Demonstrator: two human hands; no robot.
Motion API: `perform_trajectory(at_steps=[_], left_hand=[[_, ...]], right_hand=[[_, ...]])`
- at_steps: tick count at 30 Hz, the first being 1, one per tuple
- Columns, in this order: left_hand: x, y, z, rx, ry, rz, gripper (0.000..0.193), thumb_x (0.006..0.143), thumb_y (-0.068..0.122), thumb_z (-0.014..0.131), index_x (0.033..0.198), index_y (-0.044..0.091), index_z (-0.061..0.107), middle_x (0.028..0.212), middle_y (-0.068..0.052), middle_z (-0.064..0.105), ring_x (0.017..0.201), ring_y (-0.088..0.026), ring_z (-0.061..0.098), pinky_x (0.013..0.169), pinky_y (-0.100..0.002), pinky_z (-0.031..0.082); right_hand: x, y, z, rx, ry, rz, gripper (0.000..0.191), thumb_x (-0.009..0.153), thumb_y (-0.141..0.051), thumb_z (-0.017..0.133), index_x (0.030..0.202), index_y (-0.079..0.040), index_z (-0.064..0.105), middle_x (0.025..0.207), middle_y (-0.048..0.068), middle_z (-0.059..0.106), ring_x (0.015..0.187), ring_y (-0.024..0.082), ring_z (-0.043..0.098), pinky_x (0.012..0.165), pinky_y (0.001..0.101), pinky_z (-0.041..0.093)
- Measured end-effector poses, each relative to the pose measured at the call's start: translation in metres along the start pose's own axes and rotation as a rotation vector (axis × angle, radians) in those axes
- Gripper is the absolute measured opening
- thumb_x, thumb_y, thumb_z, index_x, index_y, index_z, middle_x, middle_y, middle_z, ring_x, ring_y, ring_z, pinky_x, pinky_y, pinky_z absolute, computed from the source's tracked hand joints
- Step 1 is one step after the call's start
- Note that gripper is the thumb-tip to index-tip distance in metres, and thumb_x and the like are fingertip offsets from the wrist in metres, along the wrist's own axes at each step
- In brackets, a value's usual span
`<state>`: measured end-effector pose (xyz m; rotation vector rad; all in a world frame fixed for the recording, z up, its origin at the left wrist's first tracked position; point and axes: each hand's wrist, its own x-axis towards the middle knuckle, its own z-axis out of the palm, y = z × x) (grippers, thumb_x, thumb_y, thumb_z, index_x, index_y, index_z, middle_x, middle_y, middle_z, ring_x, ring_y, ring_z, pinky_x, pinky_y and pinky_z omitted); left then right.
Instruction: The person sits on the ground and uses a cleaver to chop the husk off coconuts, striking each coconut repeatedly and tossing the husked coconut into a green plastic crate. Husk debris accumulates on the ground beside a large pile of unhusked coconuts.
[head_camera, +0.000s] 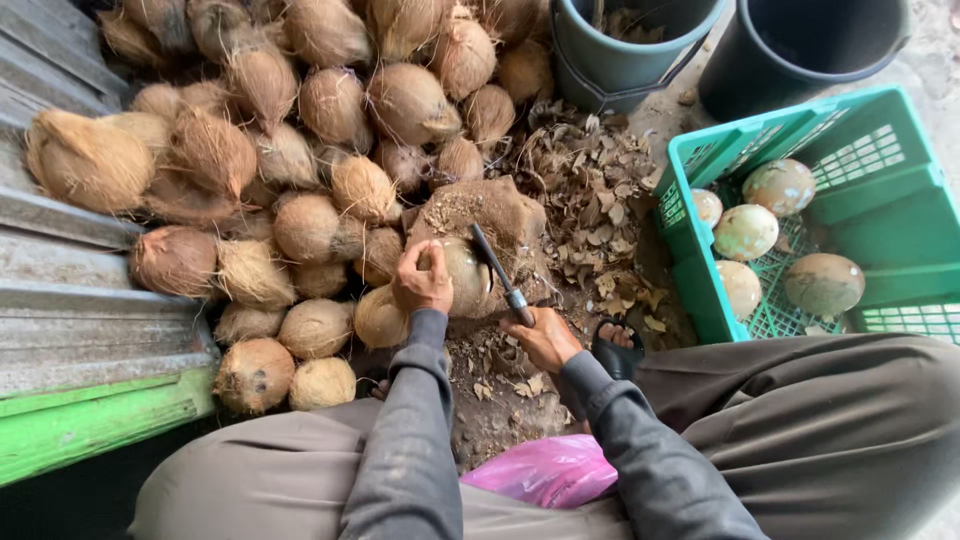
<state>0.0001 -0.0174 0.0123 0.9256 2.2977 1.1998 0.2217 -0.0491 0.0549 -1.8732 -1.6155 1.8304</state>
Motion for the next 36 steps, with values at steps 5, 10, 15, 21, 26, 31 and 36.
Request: perform_trajectory(at_steps=[5,10,15,21,26,31,36], left_hand=[[0.001,0.005,0.001,0.034,-0.064,-0.353,0.062,0.086,0.069,0.062,0.120,0.017,0.067,0.107,-0.008,0.071,0.091,-0.024,0.068,0.071,-0.040,0.053],[0.001,0.019,-0.004,-0.028,-0.136,-0.567,0.078,0.079,0.076,0.066,0.123,0.013,0.066,0.116,-0.015,0.071,0.099,-0.028,0.070,0.078,-0.045,0.057],[0.009,0.018,-0.018,0.097,-0.060,-0.059,0.085,0.071,0.069,0.073,0.133,0.012,0.059,0.130,-0.017,0.061,0.108,-0.034,0.063,0.081,-0.055,0.055],[0.013,0.013,0.003,0.138,-0.184,-0.031,0.047,0.090,0.058,0.059,0.119,0.023,0.070,0.132,-0.008,0.067,0.113,-0.028,0.067,0.090,-0.051,0.058],[0.009,0.011,0.032,0.277,-0.089,0.095,0.037,0.101,0.049,0.054,0.115,0.020,0.072,0.127,-0.011,0.069,0.107,-0.029,0.069,0.086,-0.050,0.056],[0.015,0.010,0.031,0.266,-0.071,0.100,0.039,0.102,0.047,0.049,0.110,0.016,0.071,0.121,-0.009,0.073,0.102,-0.025,0.071,0.086,-0.044,0.059],[0.014,0.010,0.025,0.253,-0.063,0.102,0.037,0.101,0.043,0.049,0.110,0.015,0.071,0.122,-0.011,0.072,0.102,-0.026,0.070,0.082,-0.043,0.059]], right_hand=[[-0.008,-0.002,0.014,0.024,0.101,-0.051,0.040,0.093,-0.041,0.070,0.076,-0.008,0.056,0.058,0.002,0.052,0.052,0.014,0.050,0.050,0.0370,0.043],[-0.009,0.000,0.028,0.009,0.149,-0.173,0.043,0.095,-0.043,0.073,0.078,-0.007,0.056,0.060,0.001,0.052,0.055,0.011,0.047,0.051,0.0339,0.043],[-0.021,-0.018,0.012,0.758,-0.241,0.129,0.035,0.095,-0.030,0.075,0.077,-0.015,0.049,0.058,-0.005,0.046,0.042,0.009,0.042,0.038,0.0312,0.034],[-0.035,-0.030,-0.012,0.443,0.095,-0.279,0.034,0.095,-0.031,0.073,0.076,-0.009,0.055,0.056,-0.001,0.056,0.042,0.009,0.051,0.038,0.0295,0.042],[-0.027,-0.024,-0.001,0.216,0.218,-0.294,0.039,0.097,-0.035,0.072,0.078,-0.004,0.058,0.058,-0.003,0.052,0.049,0.007,0.047,0.043,0.0292,0.039],[-0.026,-0.021,0.010,0.327,0.103,-0.075,0.029,0.092,-0.035,0.070,0.082,-0.008,0.064,0.055,-0.002,0.051,0.045,0.011,0.047,0.042,0.0325,0.037],[-0.022,-0.019,0.014,0.291,0.281,-0.327,0.037,0.096,-0.037,0.072,0.082,-0.004,0.063,0.059,-0.003,0.053,0.051,0.007,0.049,0.046,0.0297,0.041]])
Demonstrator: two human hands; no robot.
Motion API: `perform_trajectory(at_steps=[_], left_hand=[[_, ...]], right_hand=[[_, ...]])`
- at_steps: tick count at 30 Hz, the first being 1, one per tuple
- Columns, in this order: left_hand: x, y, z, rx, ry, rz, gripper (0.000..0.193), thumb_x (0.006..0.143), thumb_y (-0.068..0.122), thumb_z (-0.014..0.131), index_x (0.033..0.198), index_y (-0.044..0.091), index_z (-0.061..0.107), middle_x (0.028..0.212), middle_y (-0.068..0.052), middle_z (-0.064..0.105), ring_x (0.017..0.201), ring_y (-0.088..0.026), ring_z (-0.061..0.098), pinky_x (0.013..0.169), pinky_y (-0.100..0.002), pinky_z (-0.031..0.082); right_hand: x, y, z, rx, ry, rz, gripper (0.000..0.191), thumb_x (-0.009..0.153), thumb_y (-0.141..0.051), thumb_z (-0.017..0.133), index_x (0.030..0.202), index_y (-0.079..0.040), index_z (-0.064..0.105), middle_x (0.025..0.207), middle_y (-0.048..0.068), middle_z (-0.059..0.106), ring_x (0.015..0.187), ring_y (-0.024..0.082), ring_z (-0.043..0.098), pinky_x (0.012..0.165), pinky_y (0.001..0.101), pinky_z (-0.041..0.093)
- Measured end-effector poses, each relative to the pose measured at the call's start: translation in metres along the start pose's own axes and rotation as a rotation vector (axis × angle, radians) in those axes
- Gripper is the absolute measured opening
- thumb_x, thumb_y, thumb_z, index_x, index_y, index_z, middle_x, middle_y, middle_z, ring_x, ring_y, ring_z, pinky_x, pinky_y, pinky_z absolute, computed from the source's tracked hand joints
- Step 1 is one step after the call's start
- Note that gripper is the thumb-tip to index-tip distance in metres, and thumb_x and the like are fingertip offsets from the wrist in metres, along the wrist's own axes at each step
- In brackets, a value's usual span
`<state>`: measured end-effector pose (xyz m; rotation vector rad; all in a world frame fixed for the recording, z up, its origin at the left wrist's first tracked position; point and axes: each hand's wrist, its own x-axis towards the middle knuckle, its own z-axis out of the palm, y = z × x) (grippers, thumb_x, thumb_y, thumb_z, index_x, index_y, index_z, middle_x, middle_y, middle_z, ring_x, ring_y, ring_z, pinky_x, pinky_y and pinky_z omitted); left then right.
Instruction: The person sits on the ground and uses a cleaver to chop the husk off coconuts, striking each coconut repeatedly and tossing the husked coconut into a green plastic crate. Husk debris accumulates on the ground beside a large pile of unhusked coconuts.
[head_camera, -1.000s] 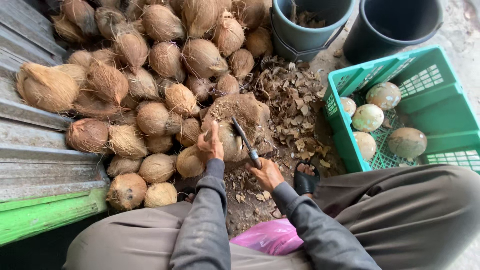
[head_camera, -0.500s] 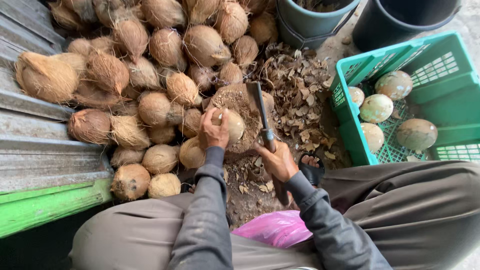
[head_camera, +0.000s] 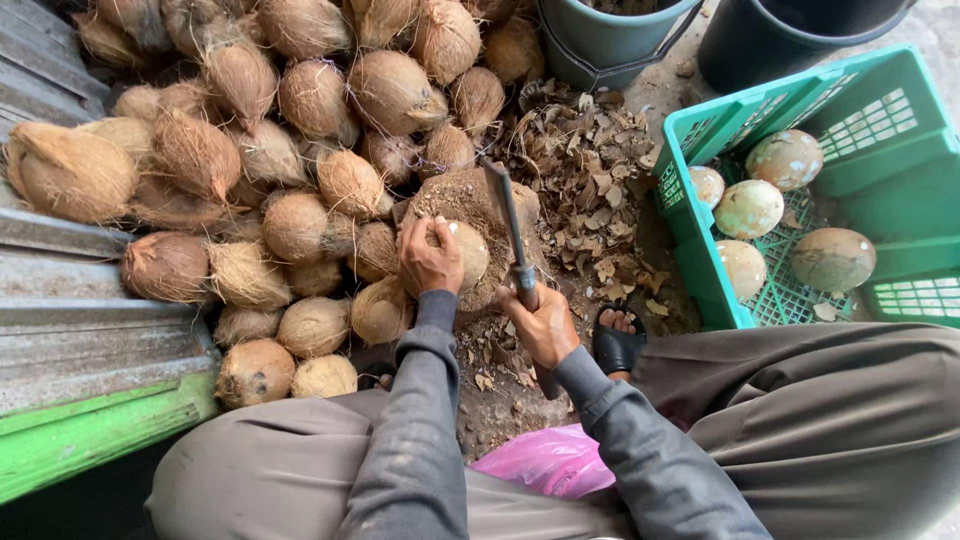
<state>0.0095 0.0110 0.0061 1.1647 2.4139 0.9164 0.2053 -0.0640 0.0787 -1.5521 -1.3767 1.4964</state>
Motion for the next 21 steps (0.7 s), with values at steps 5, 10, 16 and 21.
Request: perform_trajectory(at_steps=[5,10,16,21], left_hand=[[-0.003,-0.001,-0.001,0.119,0.040,0.064,0.038,0.103,0.044,0.052,0.113,0.012,0.071,0.122,-0.013,0.071,0.103,-0.026,0.070,0.083,-0.043,0.058],[-0.004,-0.003,-0.003,0.104,0.001,0.027,0.036,0.100,0.040,0.053,0.115,0.012,0.071,0.123,-0.012,0.071,0.103,-0.026,0.070,0.084,-0.043,0.059],[-0.006,-0.001,-0.002,0.081,0.023,0.038,0.032,0.101,0.039,0.055,0.111,0.013,0.072,0.122,-0.012,0.071,0.105,-0.027,0.069,0.087,-0.045,0.058],[-0.005,-0.001,-0.004,0.058,-0.009,0.025,0.036,0.099,0.041,0.053,0.111,0.012,0.072,0.123,-0.011,0.071,0.110,-0.029,0.068,0.090,-0.047,0.057]], right_hand=[[0.010,0.010,0.009,-0.100,-0.090,0.214,0.034,0.093,-0.038,0.071,0.077,-0.009,0.064,0.058,-0.001,0.055,0.049,0.011,0.051,0.046,0.0314,0.043],[0.012,0.008,0.004,-0.180,-0.124,0.208,0.044,0.095,-0.038,0.074,0.075,-0.002,0.060,0.057,0.002,0.055,0.051,0.011,0.050,0.048,0.0309,0.041],[0.002,0.004,-0.004,0.093,-0.047,0.015,0.024,0.092,-0.032,0.071,0.087,-0.008,0.071,0.061,0.000,0.055,0.053,0.010,0.048,0.046,0.0317,0.039],[0.021,0.013,0.004,-0.336,-0.158,0.213,0.037,0.097,-0.032,0.073,0.084,0.002,0.065,0.062,0.003,0.060,0.054,0.014,0.053,0.056,0.0343,0.047]])
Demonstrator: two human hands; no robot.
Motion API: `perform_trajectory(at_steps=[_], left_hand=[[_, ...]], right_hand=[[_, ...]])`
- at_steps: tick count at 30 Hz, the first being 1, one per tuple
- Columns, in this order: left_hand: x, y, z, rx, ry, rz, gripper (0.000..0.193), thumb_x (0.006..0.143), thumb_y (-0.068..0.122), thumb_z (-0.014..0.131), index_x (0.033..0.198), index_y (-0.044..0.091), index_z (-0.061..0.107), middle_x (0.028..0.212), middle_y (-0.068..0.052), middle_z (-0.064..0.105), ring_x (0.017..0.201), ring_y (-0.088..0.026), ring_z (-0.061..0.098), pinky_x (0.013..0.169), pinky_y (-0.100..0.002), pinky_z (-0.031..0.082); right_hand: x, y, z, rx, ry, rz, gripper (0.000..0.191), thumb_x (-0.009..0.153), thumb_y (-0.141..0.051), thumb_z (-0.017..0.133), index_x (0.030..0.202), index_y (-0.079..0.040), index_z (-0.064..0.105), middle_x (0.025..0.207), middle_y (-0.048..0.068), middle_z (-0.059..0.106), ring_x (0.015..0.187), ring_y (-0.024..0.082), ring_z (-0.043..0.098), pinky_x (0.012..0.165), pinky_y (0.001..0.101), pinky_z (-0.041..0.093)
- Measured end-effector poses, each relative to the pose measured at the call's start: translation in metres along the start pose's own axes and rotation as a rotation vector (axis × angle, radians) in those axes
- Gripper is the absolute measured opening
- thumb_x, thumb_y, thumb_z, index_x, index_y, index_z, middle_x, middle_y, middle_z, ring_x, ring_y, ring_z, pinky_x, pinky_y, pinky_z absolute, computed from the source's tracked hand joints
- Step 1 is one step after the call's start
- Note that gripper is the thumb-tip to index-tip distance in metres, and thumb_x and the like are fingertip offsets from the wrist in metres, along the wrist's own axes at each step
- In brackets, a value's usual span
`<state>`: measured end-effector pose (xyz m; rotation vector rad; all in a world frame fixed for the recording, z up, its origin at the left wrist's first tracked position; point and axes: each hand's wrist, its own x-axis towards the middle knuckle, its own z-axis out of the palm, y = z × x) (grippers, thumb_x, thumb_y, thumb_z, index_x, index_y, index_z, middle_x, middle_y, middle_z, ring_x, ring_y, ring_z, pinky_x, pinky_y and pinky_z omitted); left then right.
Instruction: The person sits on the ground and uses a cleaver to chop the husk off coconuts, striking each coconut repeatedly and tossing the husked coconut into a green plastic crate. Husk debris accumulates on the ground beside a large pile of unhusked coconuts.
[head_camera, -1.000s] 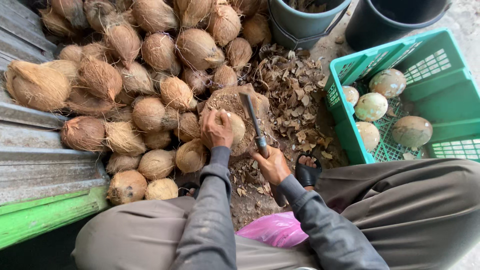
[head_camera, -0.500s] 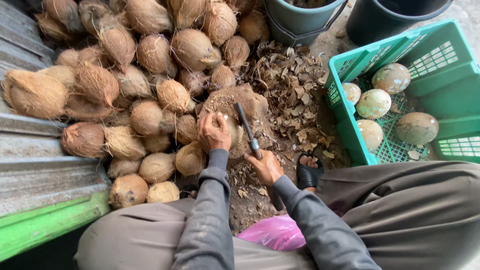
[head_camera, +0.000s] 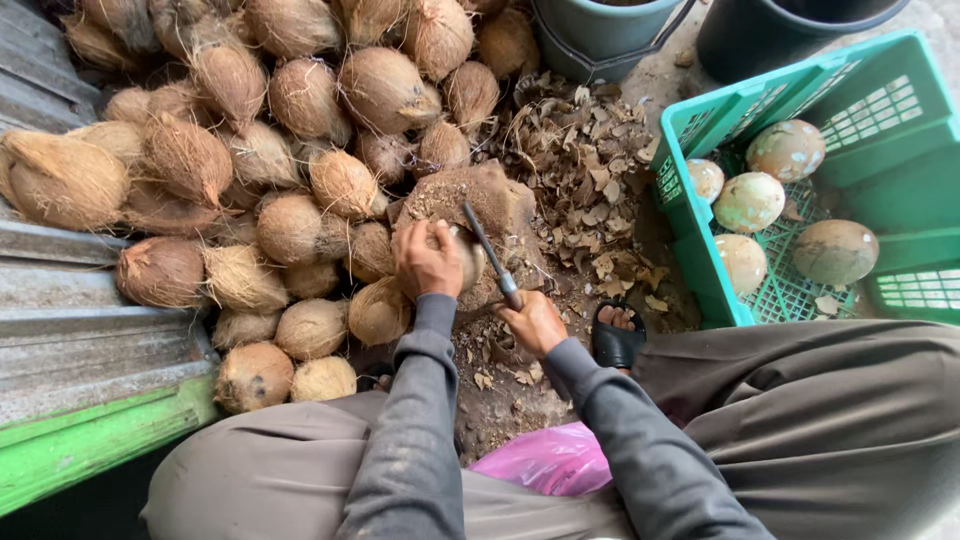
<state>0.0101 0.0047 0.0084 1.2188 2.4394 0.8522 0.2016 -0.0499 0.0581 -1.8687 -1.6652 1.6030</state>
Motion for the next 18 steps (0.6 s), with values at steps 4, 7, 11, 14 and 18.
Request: perform_trajectory(at_steps=[4,7,11,14,18], left_hand=[[-0.002,0.000,-0.009,-0.024,0.037,0.129,0.040,0.102,0.044,0.053,0.115,0.011,0.073,0.124,-0.011,0.072,0.115,-0.031,0.066,0.092,-0.049,0.056],[-0.002,-0.003,-0.013,-0.014,0.026,0.149,0.042,0.101,0.044,0.053,0.116,0.011,0.072,0.124,-0.013,0.072,0.113,-0.031,0.066,0.089,-0.049,0.057],[0.000,-0.013,-0.015,-0.027,-0.170,0.013,0.048,0.093,0.047,0.055,0.125,0.012,0.068,0.118,-0.016,0.069,0.106,-0.030,0.066,0.083,-0.048,0.057],[-0.002,-0.024,-0.019,-0.092,-0.051,0.261,0.044,0.101,0.047,0.053,0.124,0.011,0.066,0.123,-0.013,0.072,0.114,-0.029,0.068,0.095,-0.046,0.057],[-0.013,-0.030,-0.036,-0.122,-0.051,0.202,0.065,0.095,0.057,0.059,0.140,0.010,0.060,0.141,-0.019,0.062,0.127,-0.036,0.061,0.101,-0.052,0.054]], right_hand=[[0.004,0.013,-0.003,0.080,-0.036,0.006,0.020,0.093,-0.029,0.070,0.088,-0.011,0.074,0.064,0.000,0.062,0.058,0.013,0.055,0.060,0.0357,0.047],[0.005,0.020,-0.010,0.197,-0.121,-0.010,0.020,0.093,-0.030,0.070,0.088,-0.011,0.069,0.064,0.000,0.059,0.057,0.014,0.053,0.058,0.0356,0.045],[0.005,0.022,-0.012,0.047,-0.022,-0.091,0.038,0.095,-0.034,0.076,0.076,-0.004,0.062,0.057,0.002,0.052,0.051,0.013,0.048,0.050,0.0328,0.040],[0.002,0.020,-0.011,0.055,-0.087,-0.018,0.037,0.095,-0.033,0.074,0.074,-0.007,0.060,0.056,0.000,0.053,0.045,0.010,0.050,0.043,0.0282,0.042],[-0.010,0.016,-0.018,0.463,-0.241,0.109,0.039,0.095,-0.029,0.075,0.074,-0.007,0.049,0.053,0.001,0.047,0.037,0.015,0.047,0.034,0.0328,0.037]])
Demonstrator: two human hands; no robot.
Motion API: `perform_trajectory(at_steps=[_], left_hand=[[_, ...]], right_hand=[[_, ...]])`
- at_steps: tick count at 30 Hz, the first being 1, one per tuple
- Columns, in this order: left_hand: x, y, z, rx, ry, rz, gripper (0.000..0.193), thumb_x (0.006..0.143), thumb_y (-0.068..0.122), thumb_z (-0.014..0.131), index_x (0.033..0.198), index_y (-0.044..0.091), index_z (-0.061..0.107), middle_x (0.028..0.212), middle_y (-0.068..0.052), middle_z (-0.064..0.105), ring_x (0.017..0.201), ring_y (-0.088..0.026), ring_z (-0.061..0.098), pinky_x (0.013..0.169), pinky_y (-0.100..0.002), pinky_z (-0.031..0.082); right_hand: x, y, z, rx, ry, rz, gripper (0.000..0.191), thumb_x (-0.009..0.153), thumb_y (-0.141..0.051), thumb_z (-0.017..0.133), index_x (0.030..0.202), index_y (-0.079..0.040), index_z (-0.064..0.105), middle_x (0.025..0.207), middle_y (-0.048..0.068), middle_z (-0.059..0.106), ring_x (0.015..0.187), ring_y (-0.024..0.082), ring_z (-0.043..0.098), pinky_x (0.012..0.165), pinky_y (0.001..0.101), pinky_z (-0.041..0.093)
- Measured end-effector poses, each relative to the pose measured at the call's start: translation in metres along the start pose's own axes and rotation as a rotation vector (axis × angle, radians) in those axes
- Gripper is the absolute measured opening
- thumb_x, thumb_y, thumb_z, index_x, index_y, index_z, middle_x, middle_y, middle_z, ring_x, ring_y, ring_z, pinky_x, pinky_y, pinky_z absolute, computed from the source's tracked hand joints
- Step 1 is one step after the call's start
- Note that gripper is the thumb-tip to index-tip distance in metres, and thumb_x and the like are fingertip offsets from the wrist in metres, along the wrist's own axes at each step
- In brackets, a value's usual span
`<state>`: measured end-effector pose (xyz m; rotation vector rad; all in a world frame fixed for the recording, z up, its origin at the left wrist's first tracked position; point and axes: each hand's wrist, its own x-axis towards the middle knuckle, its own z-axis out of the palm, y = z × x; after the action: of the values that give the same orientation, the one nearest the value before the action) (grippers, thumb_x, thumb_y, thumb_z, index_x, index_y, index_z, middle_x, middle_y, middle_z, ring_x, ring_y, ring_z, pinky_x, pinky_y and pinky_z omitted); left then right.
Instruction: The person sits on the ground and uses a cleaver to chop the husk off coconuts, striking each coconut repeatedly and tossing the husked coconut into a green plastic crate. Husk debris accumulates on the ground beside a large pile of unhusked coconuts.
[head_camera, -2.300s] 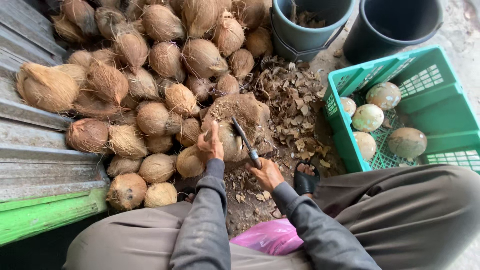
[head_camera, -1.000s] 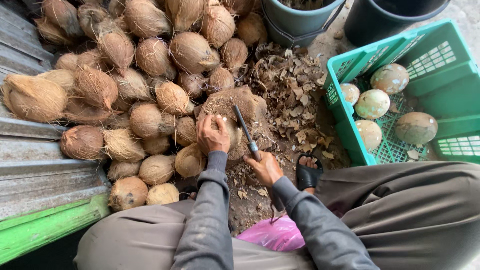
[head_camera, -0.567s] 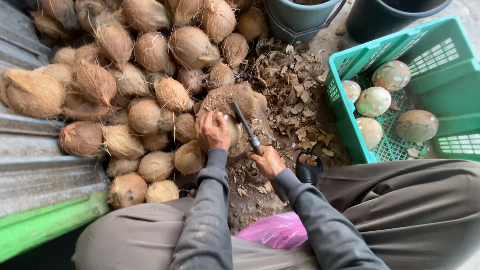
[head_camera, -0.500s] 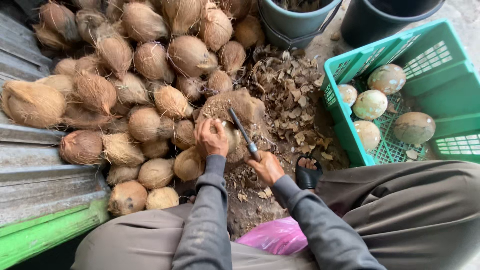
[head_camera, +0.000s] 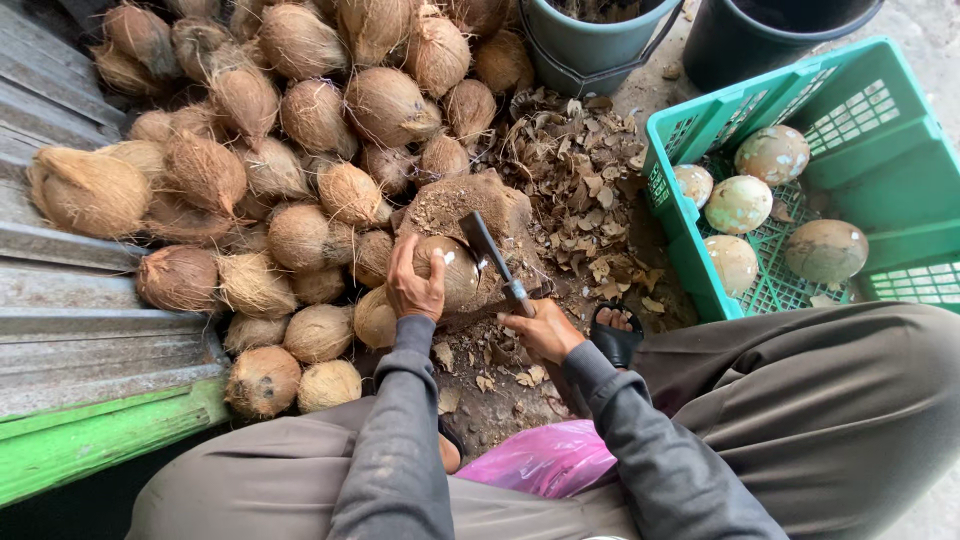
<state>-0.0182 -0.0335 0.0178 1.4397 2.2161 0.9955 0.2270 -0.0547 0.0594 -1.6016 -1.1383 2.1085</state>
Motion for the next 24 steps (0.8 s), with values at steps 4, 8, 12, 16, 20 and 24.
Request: perform_trajectory(at_steps=[4,8,12,16,20,24], left_hand=[[-0.007,0.015,-0.014,0.047,-0.237,-0.431,0.097,0.075,0.073,0.070,0.149,0.014,0.049,0.150,-0.019,0.051,0.135,-0.038,0.051,0.104,-0.058,0.046],[-0.003,0.024,-0.019,-0.226,-0.228,-0.548,0.115,0.061,0.072,0.081,0.151,0.010,0.045,0.155,-0.020,0.048,0.139,-0.035,0.050,0.111,-0.056,0.044],[0.006,0.013,-0.030,-0.310,-0.251,-0.388,0.121,0.054,0.062,0.089,0.153,0.011,0.042,0.155,-0.020,0.046,0.139,-0.034,0.050,0.113,-0.055,0.044],[0.018,0.009,-0.040,-0.095,-0.414,-0.001,0.127,0.045,0.050,0.094,0.156,0.019,0.041,0.161,-0.016,0.037,0.145,-0.034,0.047,0.118,-0.052,0.043],[0.016,0.026,-0.027,0.135,-0.445,-0.106,0.123,0.051,0.051,0.106,0.151,0.029,0.040,0.171,-0.019,-0.002,0.155,-0.044,0.018,0.114,-0.058,0.035],[0.005,0.036,-0.010,-0.056,-0.165,-0.184,0.152,0.043,0.042,0.104,0.163,0.028,0.012,0.166,-0.030,-0.005,0.151,-0.047,0.021,0.115,-0.057,0.041]], right_hand=[[-0.017,-0.006,-0.004,-0.070,-0.024,0.008,0.029,0.094,-0.023,0.071,0.075,-0.010,0.054,0.053,0.002,0.052,0.038,0.013,0.048,0.034,0.0309,0.036],[-0.021,-0.017,-0.003,0.110,-0.075,0.023,0.037,0.095,-0.022,0.073,0.073,-0.012,0.045,0.053,-0.002,0.045,0.038,0.010,0.041,0.034,0.0286,0.032],[-0.018,-0.027,-0.003,0.042,-0.022,-0.112,0.031,0.095,-0.024,0.072,0.077,-0.010,0.051,0.054,-0.002,0.048,0.038,0.012,0.043,0.036,0.0310,0.037],[-0.016,-0.032,-0.002,0.104,0.011,-0.224,0.025,0.095,-0.025,0.072,0.084,-0.009,0.056,0.057,-0.004,0.047,0.043,0.008,0.041,0.039,0.0286,0.033],[-0.016,-0.030,0.004,-0.049,0.085,-0.246,0.034,0.094,-0.029,0.074,0.079,-0.006,0.055,0.055,-0.002,0.051,0.043,0.009,0.047,0.039,0.0294,0.038],[-0.017,-0.031,0.007,-0.112,0.112,-0.199,0.037,0.095,-0.032,0.073,0.075,-0.007,0.053,0.054,-0.002,0.050,0.043,0.009,0.047,0.039,0.0289,0.038]])
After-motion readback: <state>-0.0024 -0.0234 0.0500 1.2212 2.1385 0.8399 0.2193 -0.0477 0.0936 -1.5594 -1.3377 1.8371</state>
